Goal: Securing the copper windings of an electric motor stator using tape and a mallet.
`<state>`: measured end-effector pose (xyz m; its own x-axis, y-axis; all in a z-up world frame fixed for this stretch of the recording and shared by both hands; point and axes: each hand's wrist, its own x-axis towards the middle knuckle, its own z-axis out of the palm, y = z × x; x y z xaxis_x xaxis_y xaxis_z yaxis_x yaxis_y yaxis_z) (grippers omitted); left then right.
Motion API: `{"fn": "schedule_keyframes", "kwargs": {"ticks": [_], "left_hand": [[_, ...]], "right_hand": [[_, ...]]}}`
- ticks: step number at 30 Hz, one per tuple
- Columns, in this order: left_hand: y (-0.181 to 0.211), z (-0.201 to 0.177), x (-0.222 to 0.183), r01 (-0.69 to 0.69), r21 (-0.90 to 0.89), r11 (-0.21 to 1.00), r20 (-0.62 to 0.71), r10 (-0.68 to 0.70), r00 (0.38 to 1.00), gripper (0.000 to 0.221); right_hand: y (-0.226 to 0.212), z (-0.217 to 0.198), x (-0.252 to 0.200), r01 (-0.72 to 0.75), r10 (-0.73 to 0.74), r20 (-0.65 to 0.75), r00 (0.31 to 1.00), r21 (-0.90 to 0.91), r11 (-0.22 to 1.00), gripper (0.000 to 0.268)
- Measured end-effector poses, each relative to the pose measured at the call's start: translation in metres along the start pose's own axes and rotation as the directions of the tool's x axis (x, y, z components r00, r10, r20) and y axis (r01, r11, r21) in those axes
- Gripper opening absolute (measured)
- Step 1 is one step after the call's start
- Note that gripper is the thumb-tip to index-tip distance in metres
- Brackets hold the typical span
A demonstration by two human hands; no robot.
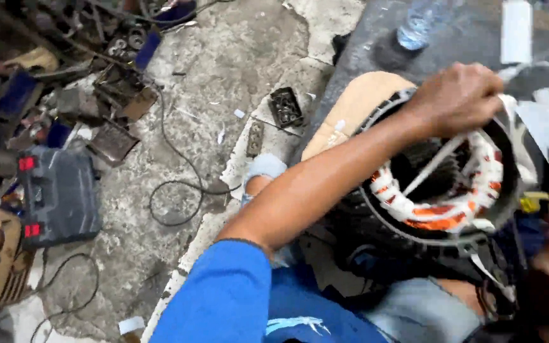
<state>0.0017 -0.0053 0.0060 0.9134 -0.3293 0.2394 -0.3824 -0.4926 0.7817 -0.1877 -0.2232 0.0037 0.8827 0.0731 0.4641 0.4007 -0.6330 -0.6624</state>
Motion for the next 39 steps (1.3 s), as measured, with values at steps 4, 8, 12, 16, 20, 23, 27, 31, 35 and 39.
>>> {"fn": "schedule_keyframes", "kwargs": {"ticks": [4, 8, 12, 16, 20, 23, 27, 31, 35, 39], "left_hand": [[0.000, -0.003, -0.008, -0.156, 0.032, 0.987, -0.160, 0.159, 0.974, 0.027], [0.026, -0.037, -0.029, -0.139, -0.105, 0.985, -0.182, 0.119, 0.976, 0.030], [0.045, -0.054, -0.038, -0.150, -0.040, 0.988, -0.179, 0.141, 0.974, 0.033], [0.057, -0.060, -0.045, -0.268, 0.045, 0.962, -0.211, 0.271, 0.939, 0.039], [0.074, -0.066, -0.055, -0.318, 0.054, 0.947, -0.230, 0.321, 0.919, 0.036], [0.081, -0.067, -0.059, -0.322, 0.020, 0.946, -0.239, 0.317, 0.918, 0.032], [0.085, -0.076, -0.066, -0.304, -0.039, 0.952, -0.238, 0.287, 0.928, 0.028], [0.078, -0.102, -0.080, -0.037, 0.094, 0.995, 0.086, 0.029, 0.996, 0.029], [0.081, -0.114, -0.099, 0.049, 0.261, 0.964, 0.316, -0.134, 0.939, 0.015], [0.069, -0.091, -0.117, 0.018, 0.138, 0.990, 0.211, -0.047, 0.976, 0.023]], "right_hand": [[-0.114, 0.025, 0.012, -0.148, 0.147, -0.040, 0.988, -0.022, 0.989, 0.013], [-0.145, 0.034, 0.049, -0.243, 0.238, 0.127, 0.963, 0.022, 0.970, 0.023], [-0.144, 0.039, 0.065, -0.340, 0.320, 0.215, 0.923, 0.065, 0.938, 0.032], [-0.139, 0.047, 0.075, -0.422, 0.370, 0.253, 0.894, 0.198, 0.885, 0.025], [-0.121, 0.054, 0.074, -0.299, 0.243, 0.201, 0.949, 0.330, 0.895, 0.017], [-0.119, 0.057, 0.073, -0.331, 0.298, 0.150, 0.943, 0.291, 0.898, 0.029], [-0.109, 0.063, 0.070, -0.229, 0.205, 0.105, 0.973, 0.329, 0.916, 0.035], [-0.109, 0.064, 0.071, -0.279, 0.265, 0.087, 0.960, 0.349, 0.895, 0.023], [-0.110, 0.066, 0.071, -0.303, 0.299, 0.064, 0.952, 0.316, 0.899, 0.023], [-0.110, 0.066, 0.072, -0.319, 0.308, 0.084, 0.948, 0.312, 0.895, 0.023]]}}
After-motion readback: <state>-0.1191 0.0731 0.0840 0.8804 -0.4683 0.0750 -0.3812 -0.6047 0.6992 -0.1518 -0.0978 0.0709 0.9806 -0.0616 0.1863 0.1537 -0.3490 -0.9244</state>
